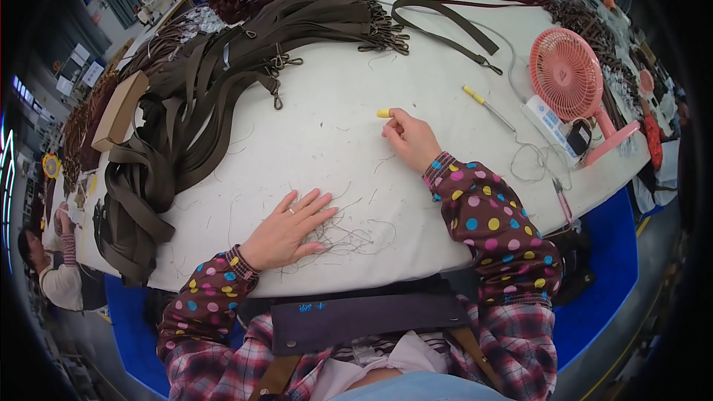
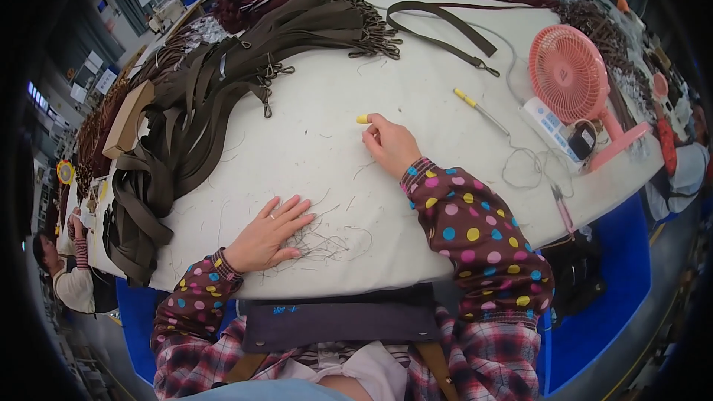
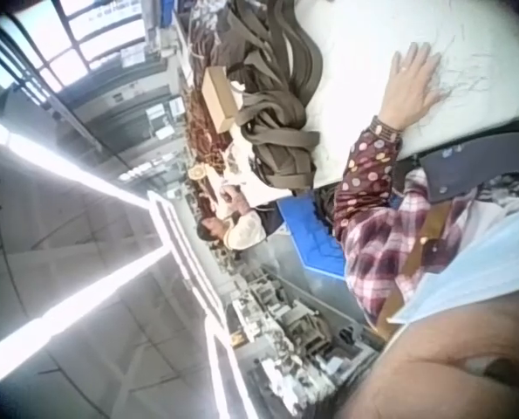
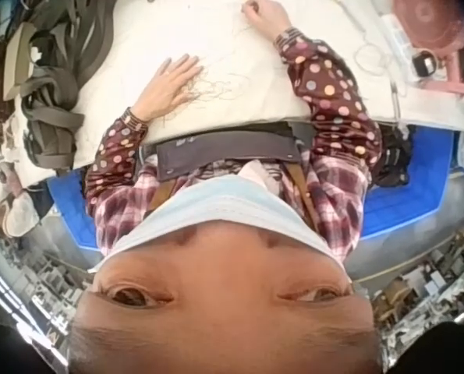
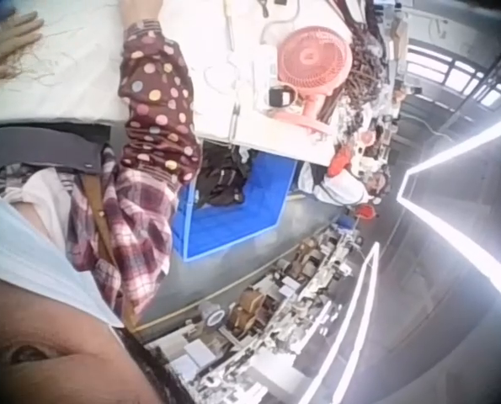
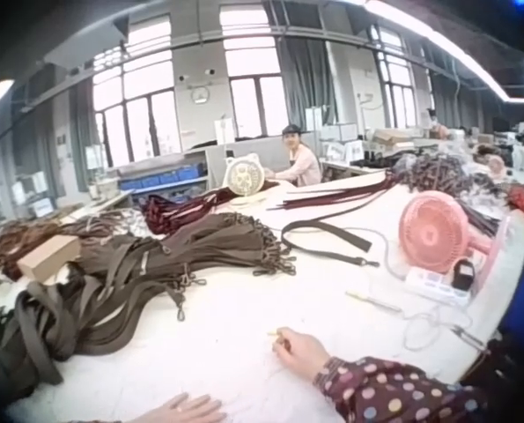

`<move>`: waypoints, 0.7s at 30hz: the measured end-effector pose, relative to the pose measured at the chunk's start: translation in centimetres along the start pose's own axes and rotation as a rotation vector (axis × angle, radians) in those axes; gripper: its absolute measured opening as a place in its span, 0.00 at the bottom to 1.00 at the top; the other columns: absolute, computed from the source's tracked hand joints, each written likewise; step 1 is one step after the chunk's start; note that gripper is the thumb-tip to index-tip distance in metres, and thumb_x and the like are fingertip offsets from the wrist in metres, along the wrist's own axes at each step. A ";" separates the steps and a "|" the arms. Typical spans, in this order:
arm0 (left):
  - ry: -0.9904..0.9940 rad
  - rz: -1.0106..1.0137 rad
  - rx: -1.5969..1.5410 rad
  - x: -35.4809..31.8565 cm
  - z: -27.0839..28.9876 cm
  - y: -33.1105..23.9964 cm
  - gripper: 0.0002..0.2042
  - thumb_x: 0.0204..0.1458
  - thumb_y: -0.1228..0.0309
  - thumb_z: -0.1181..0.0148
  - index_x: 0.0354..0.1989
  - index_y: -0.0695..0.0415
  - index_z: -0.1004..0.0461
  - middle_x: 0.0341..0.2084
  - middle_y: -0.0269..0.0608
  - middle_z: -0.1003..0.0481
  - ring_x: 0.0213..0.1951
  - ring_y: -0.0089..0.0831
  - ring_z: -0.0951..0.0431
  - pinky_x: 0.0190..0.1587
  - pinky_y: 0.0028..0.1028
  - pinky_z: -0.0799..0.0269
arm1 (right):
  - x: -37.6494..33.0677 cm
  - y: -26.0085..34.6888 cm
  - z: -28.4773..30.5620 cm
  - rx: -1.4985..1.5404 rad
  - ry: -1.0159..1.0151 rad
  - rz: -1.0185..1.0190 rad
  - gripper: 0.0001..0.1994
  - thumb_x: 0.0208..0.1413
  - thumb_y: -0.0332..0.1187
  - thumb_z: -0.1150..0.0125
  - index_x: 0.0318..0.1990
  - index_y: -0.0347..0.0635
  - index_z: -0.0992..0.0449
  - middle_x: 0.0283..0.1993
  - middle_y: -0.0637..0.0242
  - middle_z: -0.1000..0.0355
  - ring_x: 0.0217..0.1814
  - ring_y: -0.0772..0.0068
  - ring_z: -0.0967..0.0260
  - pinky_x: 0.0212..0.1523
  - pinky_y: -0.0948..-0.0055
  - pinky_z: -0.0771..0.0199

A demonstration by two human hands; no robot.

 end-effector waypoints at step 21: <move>-0.079 -0.256 0.055 7.1 -1.7 -9.2 0.25 0.59 0.51 0.58 0.65 0.39 0.45 0.67 0.43 0.52 0.67 0.43 0.52 0.63 0.57 0.59 | -0.1 -0.5 0.0 0.015 -0.001 -0.008 0.13 0.54 0.31 0.46 0.45 0.35 0.31 0.29 0.61 0.26 0.29 0.64 0.27 0.32 0.69 0.29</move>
Point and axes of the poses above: each hand's wrist, its own x-axis towards the middle knuckle, its own z-axis out of the back of the hand, y = z × x, the point moved 7 cm from there along x, towards the middle knuckle
